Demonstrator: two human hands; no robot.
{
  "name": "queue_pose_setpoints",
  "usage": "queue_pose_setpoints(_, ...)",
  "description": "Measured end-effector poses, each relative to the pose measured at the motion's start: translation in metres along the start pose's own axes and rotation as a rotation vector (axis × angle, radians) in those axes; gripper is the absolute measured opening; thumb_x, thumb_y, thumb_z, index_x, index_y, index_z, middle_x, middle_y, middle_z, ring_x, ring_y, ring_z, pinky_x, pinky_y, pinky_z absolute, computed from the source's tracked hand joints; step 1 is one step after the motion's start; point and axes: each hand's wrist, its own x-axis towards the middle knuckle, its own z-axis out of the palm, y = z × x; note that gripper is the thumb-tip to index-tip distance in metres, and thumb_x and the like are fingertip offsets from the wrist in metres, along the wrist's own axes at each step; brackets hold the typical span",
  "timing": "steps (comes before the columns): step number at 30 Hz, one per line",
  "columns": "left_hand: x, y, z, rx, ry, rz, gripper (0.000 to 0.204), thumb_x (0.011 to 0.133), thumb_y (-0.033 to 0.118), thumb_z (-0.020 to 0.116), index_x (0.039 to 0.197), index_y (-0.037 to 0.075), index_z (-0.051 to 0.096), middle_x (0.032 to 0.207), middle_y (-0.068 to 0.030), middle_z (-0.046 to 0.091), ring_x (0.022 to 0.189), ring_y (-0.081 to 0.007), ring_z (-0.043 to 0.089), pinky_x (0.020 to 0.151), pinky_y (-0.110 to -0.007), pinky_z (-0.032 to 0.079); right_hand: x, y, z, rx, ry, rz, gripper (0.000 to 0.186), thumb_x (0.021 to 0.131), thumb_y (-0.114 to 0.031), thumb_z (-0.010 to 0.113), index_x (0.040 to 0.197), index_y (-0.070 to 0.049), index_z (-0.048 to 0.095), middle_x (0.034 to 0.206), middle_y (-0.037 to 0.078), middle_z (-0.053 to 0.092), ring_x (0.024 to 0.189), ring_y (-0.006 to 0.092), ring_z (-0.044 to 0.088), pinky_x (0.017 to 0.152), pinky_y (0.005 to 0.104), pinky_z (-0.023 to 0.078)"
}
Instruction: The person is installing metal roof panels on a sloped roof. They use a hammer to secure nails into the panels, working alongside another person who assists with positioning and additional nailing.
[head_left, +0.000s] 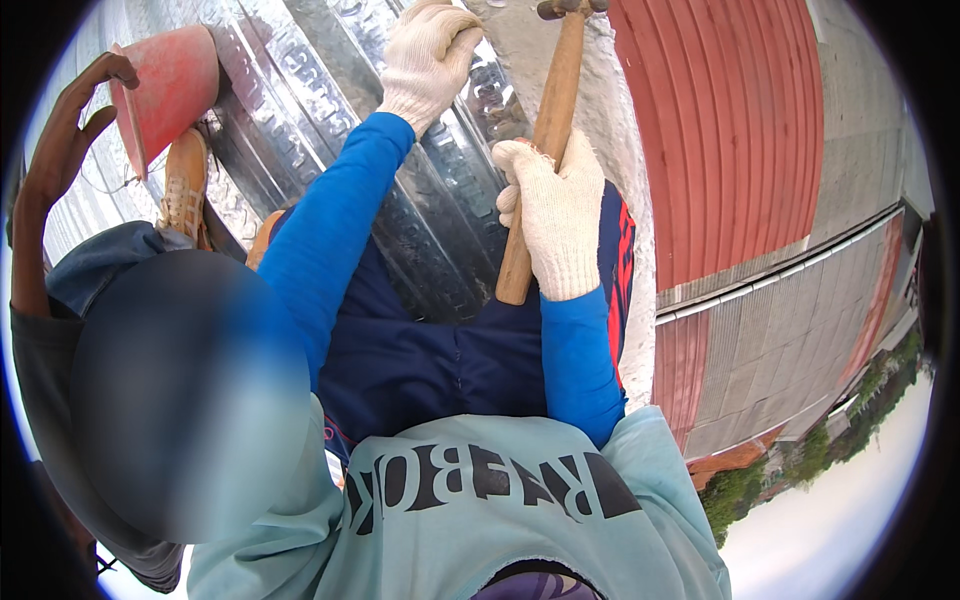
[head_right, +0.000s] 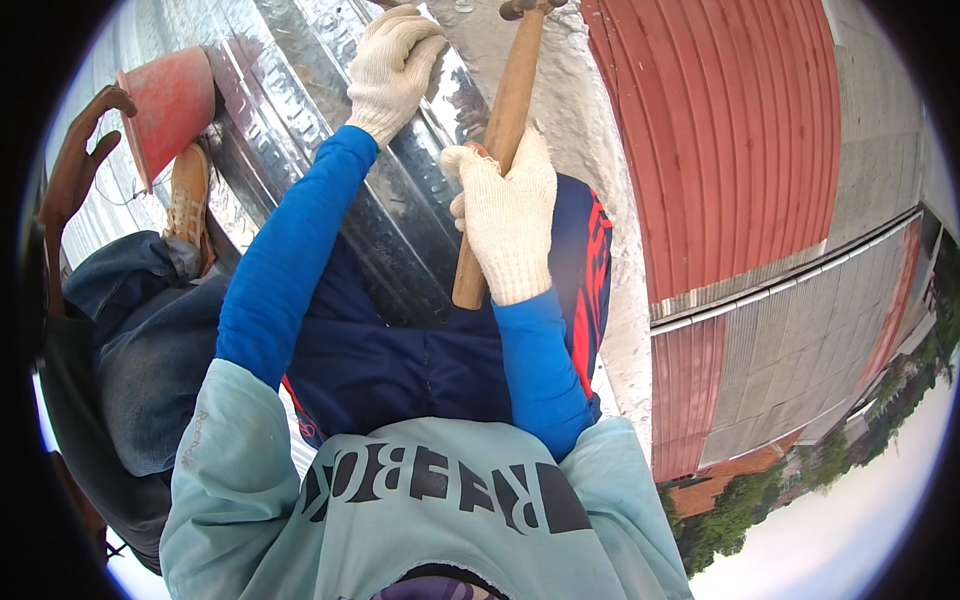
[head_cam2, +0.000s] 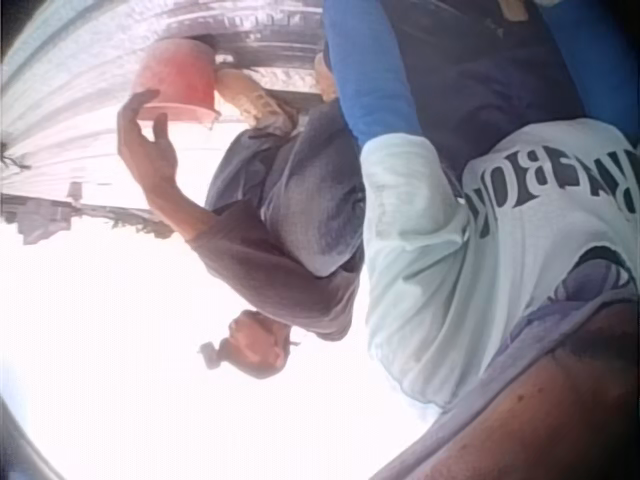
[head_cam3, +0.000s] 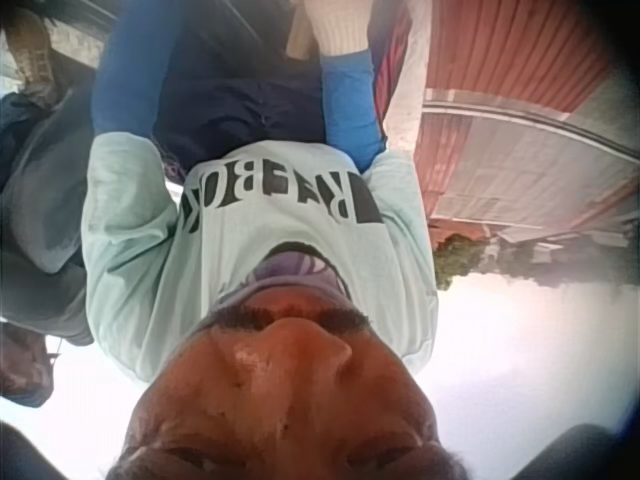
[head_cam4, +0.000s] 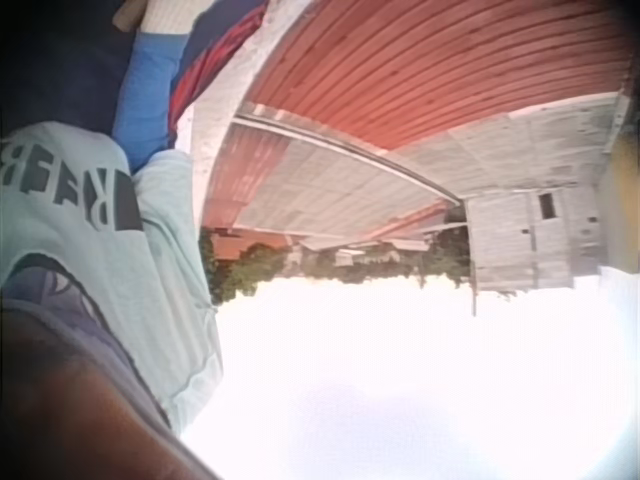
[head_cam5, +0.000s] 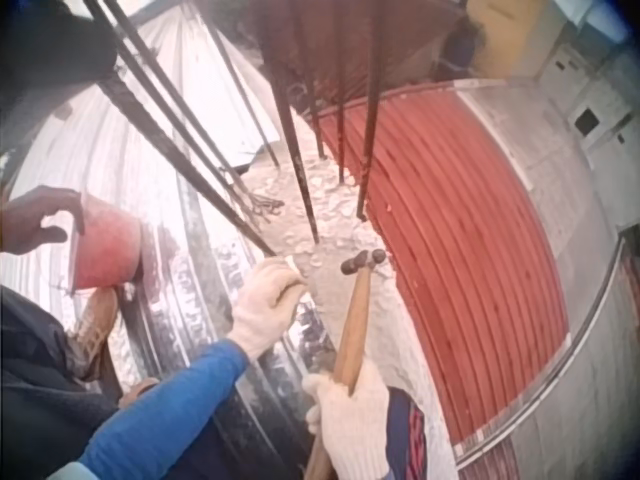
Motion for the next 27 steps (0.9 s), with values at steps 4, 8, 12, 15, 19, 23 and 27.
queue_pose_setpoints(4, -0.013, -0.002, 0.012, 0.194, 0.099, 0.034, 0.011, 0.095, 0.006, 0.082, 0.105, 0.005, 0.079, 0.109, -0.0166, 0.078, 0.118, -0.0407, 0.072, 0.106, -0.050, 0.056, 0.001, 0.004, -0.002, 0.037, -0.009, -0.017, 0.037, 0.092, -0.014, 0.081, 0.119, 0.001, 0.060, 0.084, 0.007, 0.067, 0.055, 0.0105, 0.062, 0.048, 0.0273, 0.050)
queue_pose_setpoints(8, -0.026, -0.023, 0.017, 0.340, 0.146, 0.068, 0.011, 0.101, 0.017, 0.082, 0.110, 0.010, 0.083, 0.112, -0.0106, 0.082, 0.120, -0.0370, 0.074, 0.109, -0.050, 0.054, 0.002, 0.002, -0.003, 0.006, -0.004, -0.012, 0.032, 0.094, -0.016, 0.084, 0.113, -0.001, 0.063, 0.082, 0.005, 0.067, 0.056, 0.0103, 0.065, 0.049, 0.0268, 0.053)
queue_pose_setpoints(12, -0.033, -0.023, 0.026, 0.253, 0.193, -0.024, 0.010, 0.099, 0.017, 0.083, 0.107, 0.010, 0.084, 0.114, -0.0120, 0.082, 0.127, -0.0388, 0.072, 0.115, -0.052, 0.050, 0.001, -0.005, -0.003, -0.008, 0.005, 0.002, 0.030, 0.094, -0.016, 0.084, 0.112, -0.002, 0.065, 0.080, 0.004, 0.067, 0.057, 0.0098, 0.066, 0.050, 0.0264, 0.054)
queue_pose_setpoints(15, -0.035, -0.019, 0.029, 0.262, 0.241, -0.037, 0.009, 0.097, 0.014, 0.084, 0.105, 0.010, 0.084, 0.110, -0.0127, 0.082, 0.126, -0.0393, 0.073, 0.115, -0.052, 0.051, 0.001, -0.003, -0.001, -0.047, -0.020, 0.007, 0.035, 0.095, -0.011, 0.081, 0.122, 0.000, 0.061, 0.089, 0.008, 0.072, 0.057, 0.0092, 0.061, 0.049, 0.0252, 0.047)
queue_pose_setpoints(19, -0.031, -0.020, 0.025, 0.287, 0.233, -0.020, 0.010, 0.095, 0.013, 0.085, 0.104, 0.010, 0.083, 0.109, -0.0114, 0.082, 0.124, -0.0393, 0.073, 0.114, -0.052, 0.052, -0.008, 0.008, 0.000, -0.116, -0.024, -0.104, 0.045, 0.097, -0.012, 0.083, 0.132, 0.005, 0.060, 0.091, 0.014, 0.073, 0.062, 0.0153, 0.067, 0.057, 0.0301, 0.054)
queue_pose_setpoints(23, -0.030, -0.019, 0.031, 0.239, 0.240, 0.010, 0.009, 0.093, 0.013, 0.084, 0.102, 0.010, 0.082, 0.107, -0.0100, 0.082, 0.121, -0.0396, 0.073, 0.113, -0.052, 0.051, -0.005, 0.040, 0.002, -0.213, -0.023, -0.224, 0.053, 0.095, -0.011, 0.084, 0.140, 0.004, 0.059, 0.099, 0.013, 0.075, 0.064, 0.0105, 0.065, 0.057, 0.0273, 0.053)
queue_pose_setpoints(27, -0.027, -0.018, 0.026, 0.321, 0.222, 0.030, 0.010, 0.089, 0.011, 0.085, 0.099, 0.010, 0.081, 0.107, -0.0095, 0.080, 0.119, -0.0395, 0.072, 0.109, -0.053, 0.052, -0.013, 0.051, 0.011, -0.261, -0.043, -0.122, 0.057, 0.095, -0.010, 0.085, 0.144, 0.000, 0.058, 0.106, 0.010, 0.076, 0.068, 0.0061, 0.065, 0.055, 0.0242, 0.052)
